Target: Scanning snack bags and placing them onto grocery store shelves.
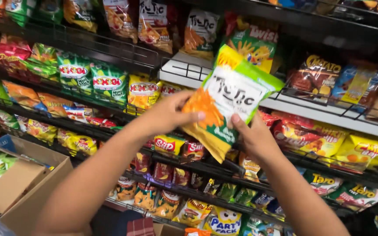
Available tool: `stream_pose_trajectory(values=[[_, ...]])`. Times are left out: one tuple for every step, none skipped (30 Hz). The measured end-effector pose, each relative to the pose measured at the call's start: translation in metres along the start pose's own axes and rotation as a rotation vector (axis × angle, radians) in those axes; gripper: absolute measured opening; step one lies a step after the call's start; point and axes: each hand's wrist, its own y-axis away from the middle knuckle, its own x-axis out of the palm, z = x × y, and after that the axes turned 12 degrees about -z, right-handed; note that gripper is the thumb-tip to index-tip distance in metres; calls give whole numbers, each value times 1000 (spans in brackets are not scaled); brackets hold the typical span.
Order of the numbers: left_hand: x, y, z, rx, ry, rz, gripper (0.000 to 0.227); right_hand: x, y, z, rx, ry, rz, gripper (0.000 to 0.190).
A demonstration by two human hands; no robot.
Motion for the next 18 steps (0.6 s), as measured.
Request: stream_pose_trajectory(values=[[-4,-9,-6,8,-1,-3,71,9,-1,17,-8,2,4,59],[-9,-17,-12,17,-23,-81,62,19,-1,35,-41,196,-49,61],[-14,-24,-17,23,-41,-162,53,29,-1,52,-72,392,-100,63],[-22,-32,-18,28,-38,-168,53,19,-5,52,-77,396,-94,63],[-30,-40,-19,43,-35,-256,49,9,-10,52,-184,390,-55,64],[-38,-48,-20,58,-32,-343,45,-1,-14,52,-291,382,-15,65],[-48,-55,-17,61,-30,-347,45,-7,-12,53,-293,385,-11,65],[-57,-61,-15,108,-68,-403,44,-14,-10,54,-401,464,-47,62],[-66,-69,-12,155,-108,-455,43,-21,-8,54,-508,541,-88,58],[-68,-74,-15,158,-106,-456,43,-24,-6,58,-512,543,-87,58],[-71,-79,-19,183,-180,-501,42,-27,-5,61,-520,561,-152,55],[-73,-85,-24,208,-254,-547,42,-29,-5,65,-528,578,-218,51],[-72,-88,-26,209,-252,-551,42,-33,-6,67,-530,579,-215,51],[-71,-92,-27,190,-257,-586,42,-37,-7,69,-681,792,-293,44],[-70,-97,-31,172,-263,-618,43,-42,-8,71,-831,1005,-375,36],[-70,-105,-32,175,-263,-618,43,-49,-13,69,-834,1005,-376,36],[-70,-112,-32,161,-277,-629,43,-57,-18,67,-875,1067,-389,36],[-70,-120,-32,146,-291,-640,43,-64,-23,65,-916,1129,-403,35]])
